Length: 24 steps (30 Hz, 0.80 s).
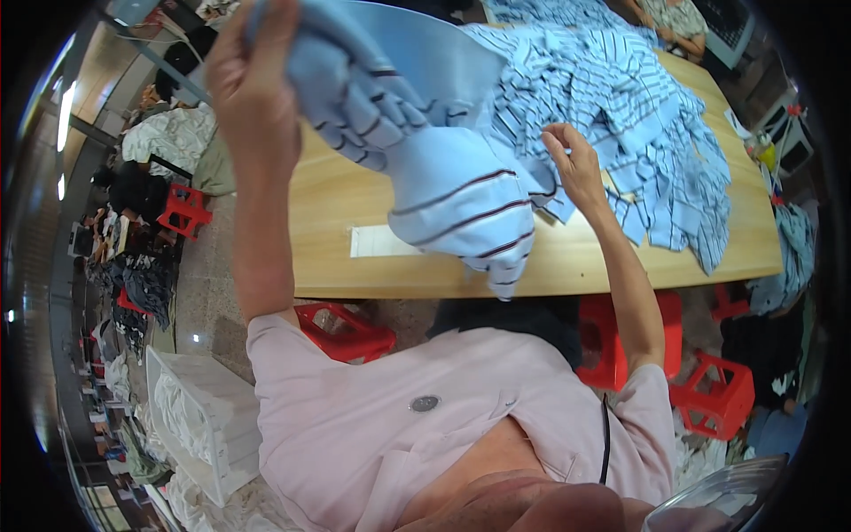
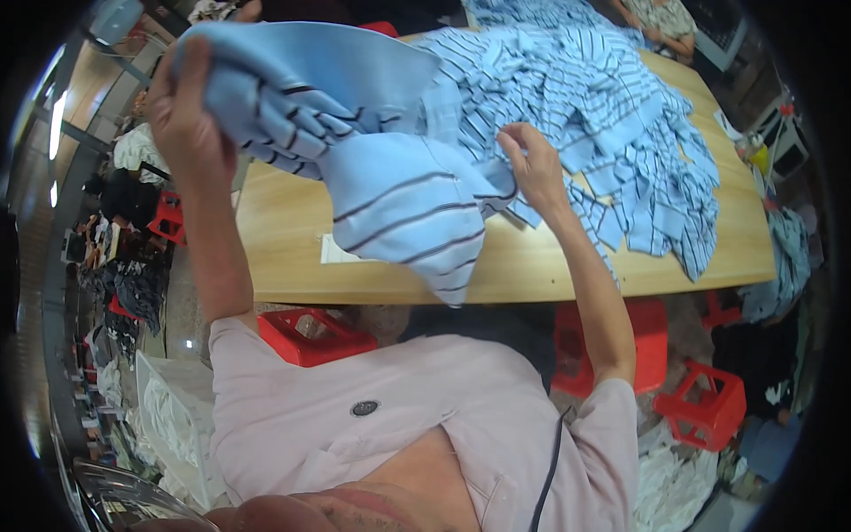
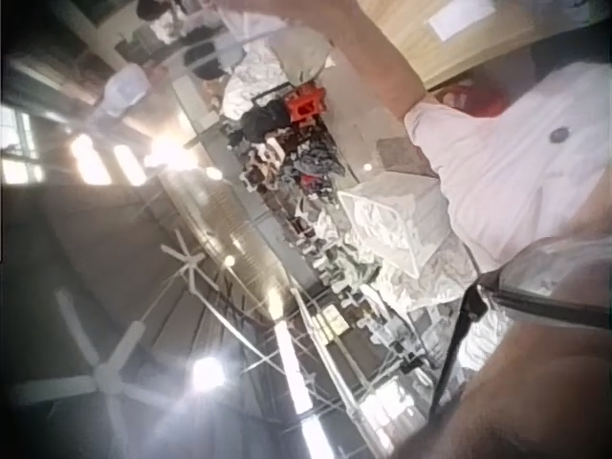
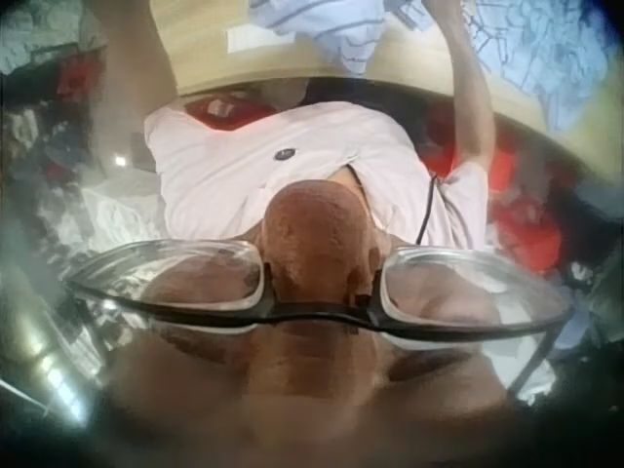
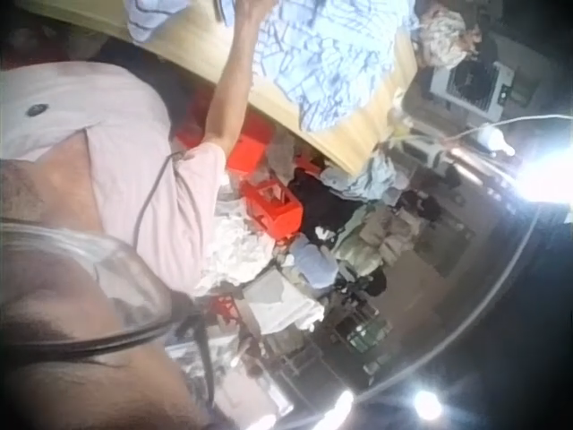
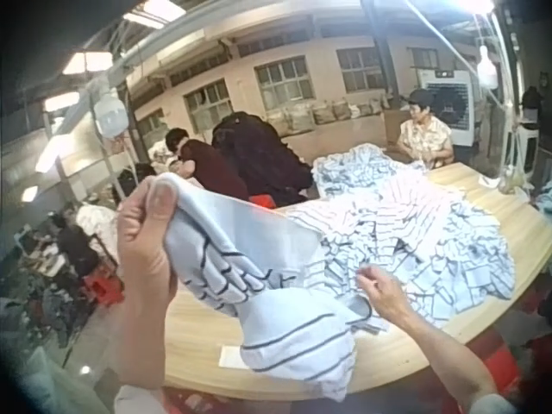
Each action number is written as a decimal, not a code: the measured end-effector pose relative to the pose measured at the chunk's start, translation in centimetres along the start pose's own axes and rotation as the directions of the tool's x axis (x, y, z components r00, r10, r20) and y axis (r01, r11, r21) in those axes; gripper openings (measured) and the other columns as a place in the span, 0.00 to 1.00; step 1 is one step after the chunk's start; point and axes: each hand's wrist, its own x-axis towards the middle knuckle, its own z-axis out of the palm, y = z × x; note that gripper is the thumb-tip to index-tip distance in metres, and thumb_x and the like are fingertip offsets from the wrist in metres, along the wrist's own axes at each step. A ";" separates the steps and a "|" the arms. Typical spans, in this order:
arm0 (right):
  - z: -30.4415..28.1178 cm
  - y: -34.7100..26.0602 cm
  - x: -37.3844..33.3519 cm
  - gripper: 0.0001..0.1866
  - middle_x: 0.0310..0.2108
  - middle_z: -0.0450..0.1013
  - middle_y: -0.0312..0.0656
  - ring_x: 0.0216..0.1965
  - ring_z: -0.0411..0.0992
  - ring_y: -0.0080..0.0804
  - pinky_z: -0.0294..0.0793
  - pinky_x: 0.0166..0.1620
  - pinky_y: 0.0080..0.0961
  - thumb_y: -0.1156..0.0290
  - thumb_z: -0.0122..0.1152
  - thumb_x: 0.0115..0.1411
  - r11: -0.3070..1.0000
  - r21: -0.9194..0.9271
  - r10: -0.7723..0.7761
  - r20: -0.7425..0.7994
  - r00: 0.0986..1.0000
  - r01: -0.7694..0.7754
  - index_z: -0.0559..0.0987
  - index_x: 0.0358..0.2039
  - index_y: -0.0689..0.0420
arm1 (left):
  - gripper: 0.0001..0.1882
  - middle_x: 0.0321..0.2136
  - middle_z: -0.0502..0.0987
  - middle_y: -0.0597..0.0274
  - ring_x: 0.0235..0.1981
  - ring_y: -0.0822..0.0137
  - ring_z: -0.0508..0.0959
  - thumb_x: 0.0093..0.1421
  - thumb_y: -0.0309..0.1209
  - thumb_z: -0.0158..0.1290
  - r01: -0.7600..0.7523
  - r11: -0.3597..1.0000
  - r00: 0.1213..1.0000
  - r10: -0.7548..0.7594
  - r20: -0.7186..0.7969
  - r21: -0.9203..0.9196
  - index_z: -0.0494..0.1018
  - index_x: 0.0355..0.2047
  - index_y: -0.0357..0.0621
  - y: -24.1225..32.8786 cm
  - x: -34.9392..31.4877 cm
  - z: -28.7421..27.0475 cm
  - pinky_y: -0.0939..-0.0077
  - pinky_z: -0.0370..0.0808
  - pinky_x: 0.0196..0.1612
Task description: Folding and stacking blue and white striped shirts on a work table.
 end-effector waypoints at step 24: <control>-6.0 -19.0 2.2 0.30 0.61 0.77 0.46 0.51 0.80 0.32 0.80 0.48 0.28 0.77 0.70 0.67 0.822 0.006 -0.556 -0.202 0.806 0.569 0.72 0.68 0.59 | 0.09 0.35 0.81 0.67 0.34 0.78 0.80 0.78 0.33 0.53 -0.075 0.994 0.891 0.029 0.452 0.084 0.77 0.47 0.40 5.9 8.9 7.9 0.79 0.79 0.40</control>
